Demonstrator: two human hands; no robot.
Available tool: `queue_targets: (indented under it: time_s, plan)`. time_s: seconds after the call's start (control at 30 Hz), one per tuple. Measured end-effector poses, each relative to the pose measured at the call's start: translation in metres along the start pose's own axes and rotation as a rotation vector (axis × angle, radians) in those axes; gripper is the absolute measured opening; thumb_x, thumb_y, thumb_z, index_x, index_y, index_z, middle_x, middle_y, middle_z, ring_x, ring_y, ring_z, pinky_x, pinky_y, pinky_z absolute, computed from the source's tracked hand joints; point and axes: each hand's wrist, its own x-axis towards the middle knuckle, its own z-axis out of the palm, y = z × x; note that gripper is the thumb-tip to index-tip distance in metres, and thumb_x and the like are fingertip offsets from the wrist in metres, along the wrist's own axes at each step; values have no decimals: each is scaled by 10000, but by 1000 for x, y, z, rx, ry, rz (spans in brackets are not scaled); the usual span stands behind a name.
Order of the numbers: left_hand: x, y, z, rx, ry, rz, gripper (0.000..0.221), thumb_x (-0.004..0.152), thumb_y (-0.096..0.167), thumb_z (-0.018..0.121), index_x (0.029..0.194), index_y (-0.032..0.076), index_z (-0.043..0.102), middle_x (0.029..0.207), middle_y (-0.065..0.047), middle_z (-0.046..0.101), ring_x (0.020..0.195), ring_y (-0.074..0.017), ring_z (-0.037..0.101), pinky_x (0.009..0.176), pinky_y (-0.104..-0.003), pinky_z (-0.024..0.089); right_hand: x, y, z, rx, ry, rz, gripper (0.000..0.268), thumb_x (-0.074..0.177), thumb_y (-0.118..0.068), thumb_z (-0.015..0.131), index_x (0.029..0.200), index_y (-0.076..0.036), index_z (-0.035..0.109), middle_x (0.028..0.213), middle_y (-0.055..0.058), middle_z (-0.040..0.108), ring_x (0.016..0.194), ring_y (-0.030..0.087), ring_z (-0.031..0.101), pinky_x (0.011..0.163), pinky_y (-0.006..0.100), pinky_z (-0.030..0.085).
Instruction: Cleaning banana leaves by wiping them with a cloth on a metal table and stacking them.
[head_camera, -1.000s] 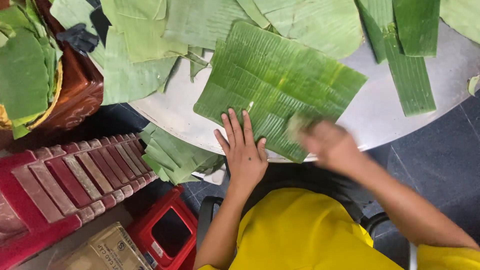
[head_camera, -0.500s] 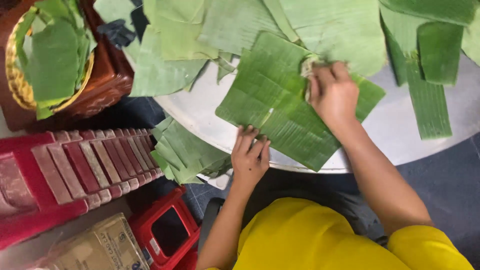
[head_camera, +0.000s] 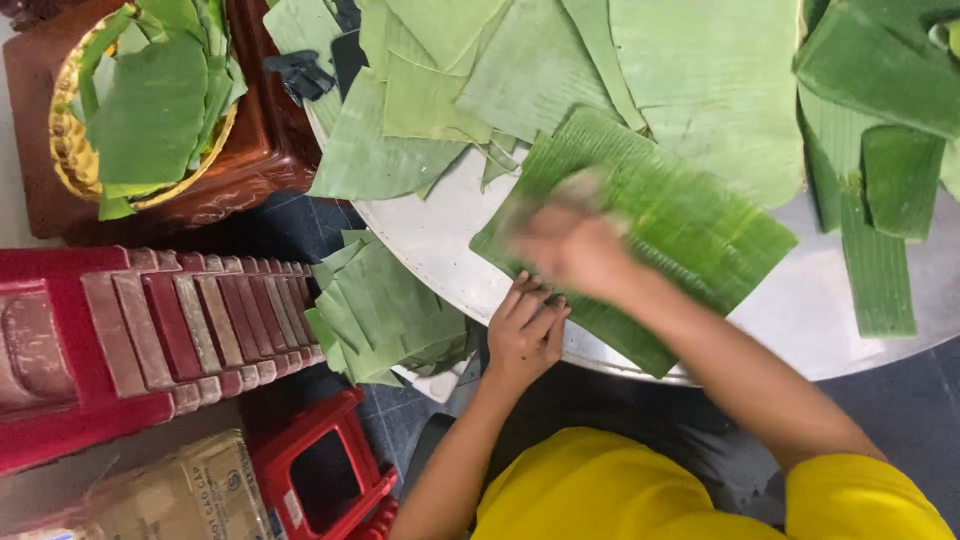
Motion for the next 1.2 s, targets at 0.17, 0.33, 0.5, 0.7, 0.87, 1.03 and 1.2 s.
queue_targets:
  time_s: [0.17,0.33,0.5,0.7,0.87,1.03,1.2]
  plan:
    - [2,-5,4,-4,49,65,84,851,79,798,880,6,770,892,-151,681,882,-364,715,1003,-528,577,35,44,33,264,-103,-88,39,875,-241,730,909,-258,740,818,-7,533,696,255,629,630,400,554]
    - [6,-1,-1,-15,55,58,68,839,46,806,864,-1,763,863,-156,670,872,-378,715,1006,-536,570,40,54,44,-374,121,32,129,921,-299,696,1030,-263,757,876,-36,504,751,168,620,585,337,528]
    - [-5,-6,4,13,2,23,72,832,64,813,863,20,765,874,-130,675,887,-348,719,1001,-538,575,30,-24,27,426,-179,-399,185,944,-325,613,1102,-314,710,928,-15,568,817,262,645,667,427,594]
    - [11,5,-2,3,59,22,61,878,65,759,853,8,754,862,-147,675,890,-356,723,1048,-524,540,40,-12,20,284,-159,-223,79,919,-306,684,959,-272,743,816,3,511,724,256,616,653,435,553]
    - [-4,0,3,11,39,-12,43,840,53,791,860,25,764,879,-120,703,884,-343,734,1013,-529,578,45,-41,-8,471,-299,-384,60,878,-259,693,863,-201,689,844,-7,540,765,254,627,673,414,563]
    - [7,1,1,28,63,29,63,877,73,764,854,15,763,879,-125,697,891,-344,733,1048,-526,539,31,15,43,20,114,-100,143,1001,-311,614,1074,-285,734,872,-29,472,735,195,609,631,343,552]
    - [3,-2,3,58,38,24,142,914,126,722,827,16,745,895,-128,683,914,-355,732,1086,-551,497,3,11,-11,98,-12,-152,109,888,-263,683,853,-169,725,797,54,544,688,251,593,635,404,536]
